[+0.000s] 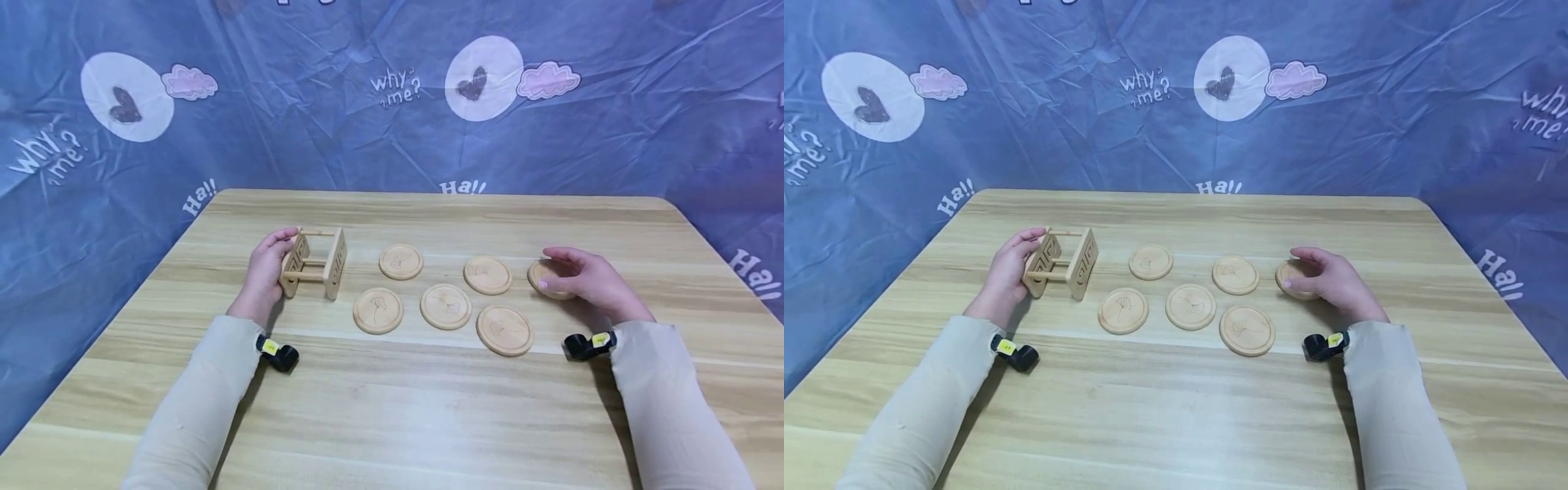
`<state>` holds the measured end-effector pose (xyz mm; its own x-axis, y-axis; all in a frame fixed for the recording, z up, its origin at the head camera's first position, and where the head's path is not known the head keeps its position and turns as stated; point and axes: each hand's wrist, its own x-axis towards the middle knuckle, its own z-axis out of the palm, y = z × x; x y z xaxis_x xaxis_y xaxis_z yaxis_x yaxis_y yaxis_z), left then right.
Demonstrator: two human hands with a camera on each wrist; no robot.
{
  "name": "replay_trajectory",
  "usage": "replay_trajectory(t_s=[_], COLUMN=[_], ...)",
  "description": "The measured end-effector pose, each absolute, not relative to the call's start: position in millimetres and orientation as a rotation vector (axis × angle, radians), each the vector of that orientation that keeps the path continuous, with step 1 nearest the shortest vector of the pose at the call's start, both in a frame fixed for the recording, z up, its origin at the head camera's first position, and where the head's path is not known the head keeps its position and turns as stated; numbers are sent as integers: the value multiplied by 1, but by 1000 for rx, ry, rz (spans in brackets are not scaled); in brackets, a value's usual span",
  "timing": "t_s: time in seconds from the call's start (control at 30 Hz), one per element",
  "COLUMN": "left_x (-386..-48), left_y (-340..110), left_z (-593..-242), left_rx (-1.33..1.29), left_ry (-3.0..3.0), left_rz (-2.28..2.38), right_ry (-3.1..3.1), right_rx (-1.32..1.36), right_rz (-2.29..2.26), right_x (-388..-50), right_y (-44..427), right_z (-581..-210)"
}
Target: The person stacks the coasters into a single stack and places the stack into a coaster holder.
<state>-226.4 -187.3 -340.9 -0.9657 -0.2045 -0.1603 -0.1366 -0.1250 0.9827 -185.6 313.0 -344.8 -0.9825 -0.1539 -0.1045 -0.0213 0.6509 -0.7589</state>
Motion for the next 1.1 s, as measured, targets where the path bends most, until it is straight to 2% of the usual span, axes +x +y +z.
replay_trajectory(t_s=[0.57,1.1], left_x=[-227,-225], left_y=[-186,-186], left_z=[-343,-343], left_rx=[374,345], left_ry=[-2025,-2070], left_rz=[-2260,-2219], right_ry=[2688,2708], right_rx=[-106,-193], right_rz=[-1133,-1030], right_x=[-188,-191], right_y=[308,309], right_z=[-341,-344])
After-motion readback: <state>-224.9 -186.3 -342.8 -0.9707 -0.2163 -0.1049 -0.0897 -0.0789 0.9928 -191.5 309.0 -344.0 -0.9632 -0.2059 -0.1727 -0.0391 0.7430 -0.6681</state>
